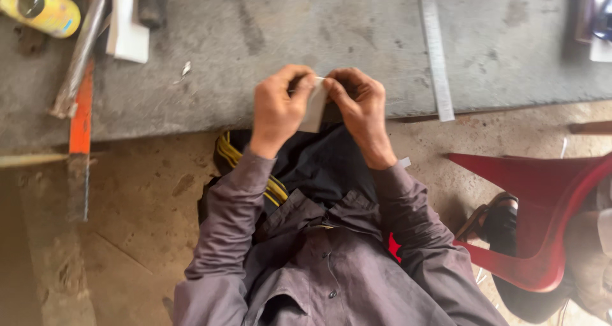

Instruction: The person folds and creases small white paper strips by hand at a concrete workbench, then inserts the folded paper pieces into the slots of a green electric motor housing, pressing them into place inside the stator. They handle the motor housing, turning it to reach different slots, and continue folding additional paper pieces.

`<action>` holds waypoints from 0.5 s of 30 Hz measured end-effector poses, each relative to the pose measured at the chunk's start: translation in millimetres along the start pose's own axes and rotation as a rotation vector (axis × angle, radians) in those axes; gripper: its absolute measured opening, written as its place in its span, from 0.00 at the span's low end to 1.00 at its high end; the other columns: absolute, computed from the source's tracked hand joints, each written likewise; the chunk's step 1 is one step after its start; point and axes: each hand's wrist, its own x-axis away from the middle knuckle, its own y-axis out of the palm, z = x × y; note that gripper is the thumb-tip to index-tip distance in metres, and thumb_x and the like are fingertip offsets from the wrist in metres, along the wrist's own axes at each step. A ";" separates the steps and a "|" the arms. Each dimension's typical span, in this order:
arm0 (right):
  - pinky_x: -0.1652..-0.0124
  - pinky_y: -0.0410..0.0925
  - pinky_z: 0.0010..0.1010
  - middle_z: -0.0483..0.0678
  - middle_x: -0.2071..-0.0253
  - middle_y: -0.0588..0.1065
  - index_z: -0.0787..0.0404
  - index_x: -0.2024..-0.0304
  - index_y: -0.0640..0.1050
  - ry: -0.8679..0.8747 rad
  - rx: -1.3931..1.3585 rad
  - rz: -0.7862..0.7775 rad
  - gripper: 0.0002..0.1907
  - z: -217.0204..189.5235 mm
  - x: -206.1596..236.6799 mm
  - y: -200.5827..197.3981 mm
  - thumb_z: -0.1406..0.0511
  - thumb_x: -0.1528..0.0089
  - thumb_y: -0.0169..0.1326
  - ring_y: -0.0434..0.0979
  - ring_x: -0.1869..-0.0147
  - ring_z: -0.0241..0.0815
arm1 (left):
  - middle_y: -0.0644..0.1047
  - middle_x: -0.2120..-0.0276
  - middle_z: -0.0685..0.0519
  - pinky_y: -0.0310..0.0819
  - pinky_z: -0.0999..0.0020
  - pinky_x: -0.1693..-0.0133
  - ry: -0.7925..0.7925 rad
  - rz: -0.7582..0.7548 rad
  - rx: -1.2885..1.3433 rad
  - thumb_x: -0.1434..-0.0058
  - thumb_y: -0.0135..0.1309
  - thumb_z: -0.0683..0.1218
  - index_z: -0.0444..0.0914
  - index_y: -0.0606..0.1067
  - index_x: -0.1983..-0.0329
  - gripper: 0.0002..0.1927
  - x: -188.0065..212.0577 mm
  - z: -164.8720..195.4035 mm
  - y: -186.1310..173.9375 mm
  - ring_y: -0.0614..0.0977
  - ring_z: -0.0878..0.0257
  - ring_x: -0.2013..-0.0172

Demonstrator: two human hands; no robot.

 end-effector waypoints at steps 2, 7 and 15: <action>0.58 0.76 0.24 0.47 0.60 0.81 0.66 0.50 0.80 0.005 0.007 -0.101 0.09 -5.8 -1.1 -8.5 0.68 0.31 0.62 0.81 0.58 0.33 | 0.83 0.68 0.51 0.76 0.66 0.67 0.125 0.042 -0.099 0.31 0.58 0.45 0.37 0.81 0.58 0.07 -0.1 14.1 -6.7 0.83 0.61 0.70; 0.55 0.77 0.32 0.47 0.52 0.82 0.56 0.40 0.76 -0.194 0.729 0.045 0.23 -57.4 -1.8 -98.5 0.65 0.36 0.67 0.81 0.50 0.40 | 0.78 0.55 0.55 0.75 0.64 0.52 0.742 0.178 -0.839 0.25 0.60 0.43 0.41 0.79 0.57 0.02 -8.7 47.8 -36.1 0.80 0.58 0.50; 0.33 0.66 0.45 0.51 0.36 0.76 0.58 0.38 0.78 -0.512 1.381 -0.243 0.27 -45.9 64.6 -224.1 0.66 0.41 0.65 0.74 0.31 0.53 | 0.74 0.60 0.52 0.71 0.61 0.49 0.891 -0.050 -1.055 0.33 0.59 0.43 0.39 0.75 0.64 0.05 -12.7 19.1 21.4 0.78 0.56 0.52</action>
